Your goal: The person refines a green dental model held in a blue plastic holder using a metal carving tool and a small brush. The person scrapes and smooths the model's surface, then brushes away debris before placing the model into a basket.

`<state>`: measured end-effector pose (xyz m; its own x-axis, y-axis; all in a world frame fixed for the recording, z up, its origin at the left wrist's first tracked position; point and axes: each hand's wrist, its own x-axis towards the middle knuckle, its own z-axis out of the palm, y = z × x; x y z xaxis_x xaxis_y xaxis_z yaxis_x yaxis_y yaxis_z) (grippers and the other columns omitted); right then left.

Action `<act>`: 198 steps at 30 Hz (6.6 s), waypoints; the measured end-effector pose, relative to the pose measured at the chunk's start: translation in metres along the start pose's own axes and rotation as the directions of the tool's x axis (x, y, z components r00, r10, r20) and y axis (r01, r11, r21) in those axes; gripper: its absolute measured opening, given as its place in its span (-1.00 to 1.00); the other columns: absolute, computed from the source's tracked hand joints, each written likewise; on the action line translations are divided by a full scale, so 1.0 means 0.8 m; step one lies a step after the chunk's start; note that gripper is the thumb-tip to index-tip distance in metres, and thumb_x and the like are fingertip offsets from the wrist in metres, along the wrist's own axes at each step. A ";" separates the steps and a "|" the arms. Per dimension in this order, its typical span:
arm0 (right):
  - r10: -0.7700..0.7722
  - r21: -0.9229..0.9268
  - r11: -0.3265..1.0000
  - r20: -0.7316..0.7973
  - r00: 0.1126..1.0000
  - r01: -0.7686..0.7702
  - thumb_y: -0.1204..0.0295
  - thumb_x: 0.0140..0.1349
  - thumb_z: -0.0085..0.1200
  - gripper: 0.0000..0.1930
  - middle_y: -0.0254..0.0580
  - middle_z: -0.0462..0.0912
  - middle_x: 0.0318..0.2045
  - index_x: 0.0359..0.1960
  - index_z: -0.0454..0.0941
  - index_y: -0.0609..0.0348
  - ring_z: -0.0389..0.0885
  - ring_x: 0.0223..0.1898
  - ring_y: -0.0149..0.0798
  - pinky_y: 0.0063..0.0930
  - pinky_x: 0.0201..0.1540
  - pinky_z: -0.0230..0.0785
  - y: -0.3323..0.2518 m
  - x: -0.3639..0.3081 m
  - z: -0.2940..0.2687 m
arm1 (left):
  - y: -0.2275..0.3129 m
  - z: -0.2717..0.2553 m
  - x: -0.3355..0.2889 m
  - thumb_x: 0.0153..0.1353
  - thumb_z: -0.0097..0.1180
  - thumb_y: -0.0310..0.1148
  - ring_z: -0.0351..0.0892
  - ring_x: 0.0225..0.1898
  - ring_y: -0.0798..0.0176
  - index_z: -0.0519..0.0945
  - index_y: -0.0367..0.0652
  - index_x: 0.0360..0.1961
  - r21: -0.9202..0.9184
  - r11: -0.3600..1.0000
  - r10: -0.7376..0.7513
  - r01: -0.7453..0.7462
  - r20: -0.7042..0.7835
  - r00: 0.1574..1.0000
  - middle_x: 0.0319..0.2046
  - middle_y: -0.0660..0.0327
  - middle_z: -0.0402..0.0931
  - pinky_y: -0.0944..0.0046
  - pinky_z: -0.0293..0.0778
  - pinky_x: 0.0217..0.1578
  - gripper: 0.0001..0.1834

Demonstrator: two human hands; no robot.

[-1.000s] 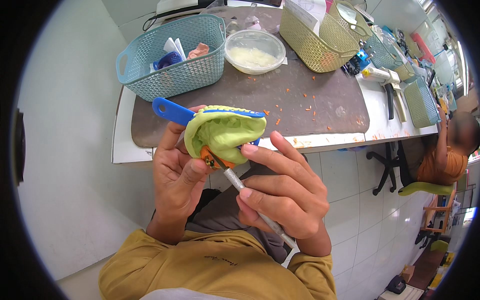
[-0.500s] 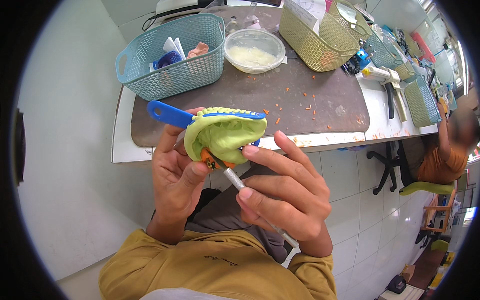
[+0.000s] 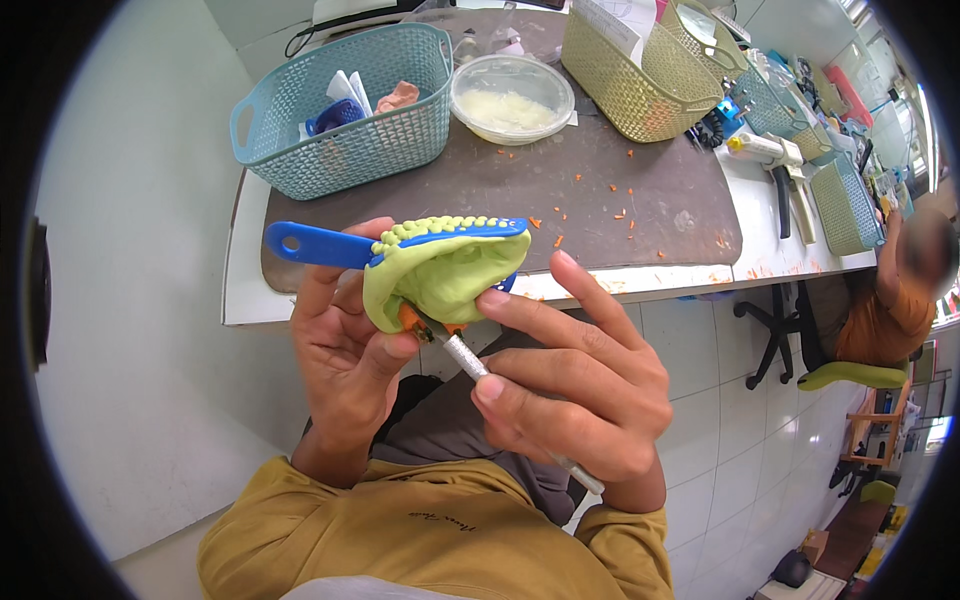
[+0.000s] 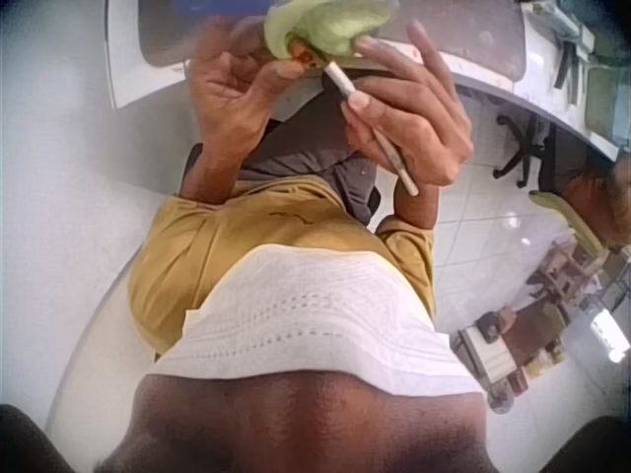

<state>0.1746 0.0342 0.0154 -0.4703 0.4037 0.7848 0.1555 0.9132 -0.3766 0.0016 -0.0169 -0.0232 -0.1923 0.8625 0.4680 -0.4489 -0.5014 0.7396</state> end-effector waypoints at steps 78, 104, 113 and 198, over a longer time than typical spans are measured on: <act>0.089 0.026 0.996 -0.015 0.996 -0.089 0.62 -0.13 0.34 -0.72 -0.27 0.67 -0.50 -0.38 0.53 0.09 0.68 -0.06 0.02 0.07 0.17 0.39 -0.012 -0.007 -0.003 | -0.002 0.009 0.004 0.22 0.18 -0.55 0.43 0.19 0.19 0.14 -0.27 0.33 -0.226 0.959 -0.195 0.174 -0.075 0.978 0.15 -0.02 0.41 0.23 0.40 0.18 -0.31; 0.119 0.044 0.992 0.003 0.993 -0.119 0.63 -0.13 0.33 -0.80 -0.25 0.63 -0.56 -0.49 0.55 0.14 0.71 -0.13 -0.03 0.14 0.21 0.34 -0.010 -0.004 -0.007 | -0.007 0.007 0.006 0.20 0.20 -0.57 0.44 0.18 0.17 0.15 -0.30 0.32 -0.215 0.965 -0.171 0.147 -0.095 0.981 0.16 -0.05 0.41 0.23 0.42 0.17 -0.30; 0.105 0.037 0.994 -0.007 0.994 -0.104 0.69 -0.17 0.26 -0.79 -0.25 0.59 -0.60 -0.51 0.52 0.16 0.73 -0.16 -0.04 0.17 0.20 0.33 -0.009 -0.003 -0.008 | -0.004 0.008 0.006 0.17 0.29 -0.33 0.44 0.19 0.10 0.16 -0.29 0.31 -0.114 0.973 -0.217 0.202 -0.141 0.966 0.19 0.03 0.34 0.04 0.55 0.10 -0.23; 0.174 0.211 0.965 -0.073 0.982 -0.156 0.62 -0.19 0.37 -0.72 -0.15 0.67 -0.57 -0.38 0.59 0.18 0.63 -0.62 -0.30 -0.57 -0.59 0.42 -0.002 -0.017 -0.011 | -0.005 0.008 0.008 0.19 0.28 -0.29 0.53 0.09 0.20 0.17 -0.34 0.32 -0.274 0.924 -0.312 0.266 -0.140 0.940 0.09 0.03 0.48 0.17 0.55 0.07 -0.23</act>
<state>0.1882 0.0276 0.0094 -0.3716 0.5597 0.7407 0.0400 0.8067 -0.5896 0.0076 -0.0099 -0.0197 -0.1625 0.9765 0.1418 -0.7050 -0.2154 0.6757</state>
